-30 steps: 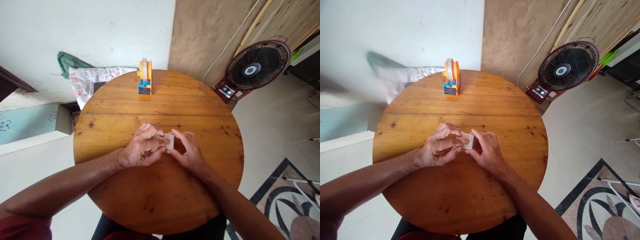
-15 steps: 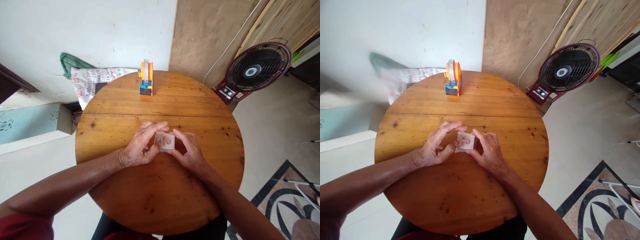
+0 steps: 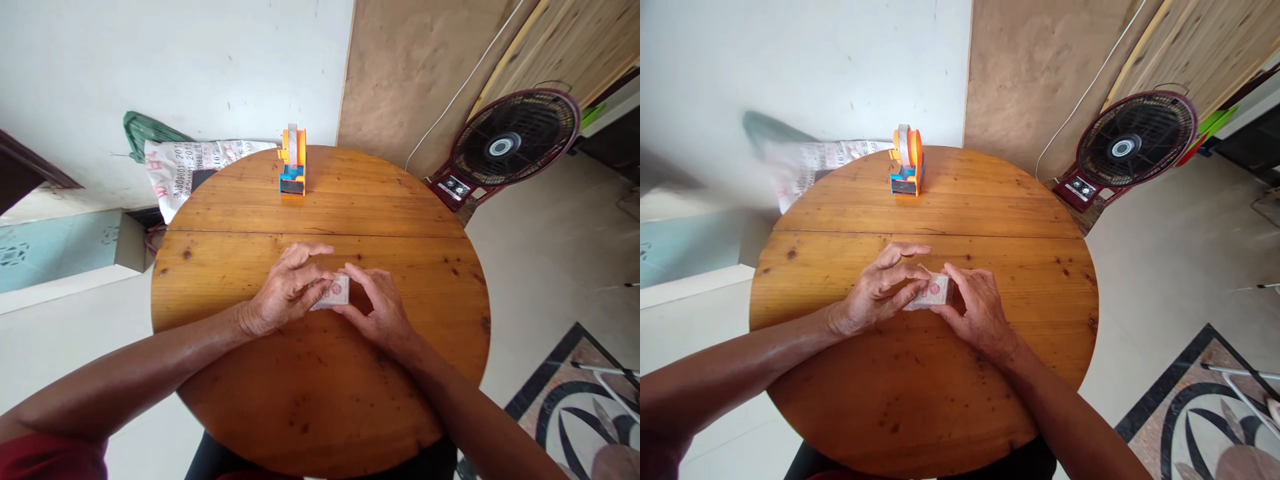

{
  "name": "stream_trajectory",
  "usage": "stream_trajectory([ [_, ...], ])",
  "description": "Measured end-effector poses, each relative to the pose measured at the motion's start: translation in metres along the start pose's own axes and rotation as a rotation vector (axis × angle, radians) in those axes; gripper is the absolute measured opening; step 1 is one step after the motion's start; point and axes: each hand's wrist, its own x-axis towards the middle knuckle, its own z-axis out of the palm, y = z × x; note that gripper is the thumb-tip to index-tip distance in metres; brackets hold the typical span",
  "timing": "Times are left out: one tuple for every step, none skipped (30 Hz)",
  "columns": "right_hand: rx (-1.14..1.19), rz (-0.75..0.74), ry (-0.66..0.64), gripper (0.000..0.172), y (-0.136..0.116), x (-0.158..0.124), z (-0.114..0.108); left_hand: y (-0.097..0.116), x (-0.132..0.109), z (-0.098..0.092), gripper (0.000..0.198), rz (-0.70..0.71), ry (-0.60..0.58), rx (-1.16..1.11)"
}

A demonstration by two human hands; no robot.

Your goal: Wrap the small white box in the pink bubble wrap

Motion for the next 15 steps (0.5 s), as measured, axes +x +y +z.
stream_trajectory([
  [0.001, 0.001, -0.003, 0.059, -0.0002, 0.0, -0.0003, 0.0006, -0.0003, -0.0001, 0.011, 0.007, -0.007, -0.003],
  [0.002, 0.004, -0.007, 0.058, -0.0003, 0.0, -0.0005, 0.0013, -0.0006, 0.0, 0.011, 0.02, -0.012, -0.001],
  [0.003, 0.008, -0.012, 0.057, -0.0005, -0.0001, -0.0008, 0.002, -0.0008, 0.0002, 0.011, 0.034, -0.015, 0.005],
  [0.005, 0.012, -0.016, 0.056, -0.0006, -0.0002, -0.001, 0.0027, -0.001, 0.0004, 0.012, 0.046, -0.015, 0.013],
  [0.008, 0.016, -0.021, 0.056, -0.0007, -0.0003, -0.0012, 0.0033, -0.0011, 0.0005, 0.013, 0.055, -0.016, 0.02],
  [0.011, 0.022, -0.025, 0.055, -0.0007, -0.0005, -0.0013, 0.0038, -0.001, 0.0005, 0.014, 0.06, -0.019, 0.025],
  [0.014, 0.027, -0.03, 0.055, -0.0006, -0.0007, -0.0014, 0.0041, -0.0009, 0.0004, 0.015, 0.061, -0.026, 0.029],
  [0.016, 0.033, -0.035, 0.055, -0.0005, -0.0008, -0.0013, 0.0043, -0.0006, 0.0001, 0.015, 0.063, -0.035, 0.033],
  [0.019, 0.036, -0.041, 0.055, -0.0003, -0.0009, -0.0012, 0.0044, -0.0003, -0.0002, 0.015, 0.068, -0.044, 0.035],
  [0.023, 0.038, -0.045, 0.055, -0.0002, -0.0008, -0.001, 0.0043, 0.0, -0.0004, 0.014, 0.075, -0.049, 0.037],
  [0.027, 0.038, -0.047, 0.054, 0.0, -0.0007, -0.0007, 0.0042, 0.0002, -0.0006, 0.014, 0.083, -0.053, 0.037],
  [0.031, 0.037, -0.047, 0.054, 0.0001, -0.0005, -0.0004, 0.0038, 0.0003, -0.0007, 0.014, 0.091, -0.055, 0.037],
  [0.034, 0.034, -0.046, 0.054, 0.0002, -0.0003, -0.0002, 0.0034, 0.0003, -0.0006, 0.014, 0.097, -0.057, 0.037],
  [0.037, 0.031, -0.044, 0.054, 0.0002, -0.0001, 0.0001, 0.0029, 0.0002, -0.0004, 0.014, 0.104, -0.059, 0.039],
  [0.038, 0.029, -0.042, 0.054, 0.0003, 0.0001, 0.0002, 0.0023, 0.0001, -0.0002, 0.014, 0.115, -0.057, 0.042],
])
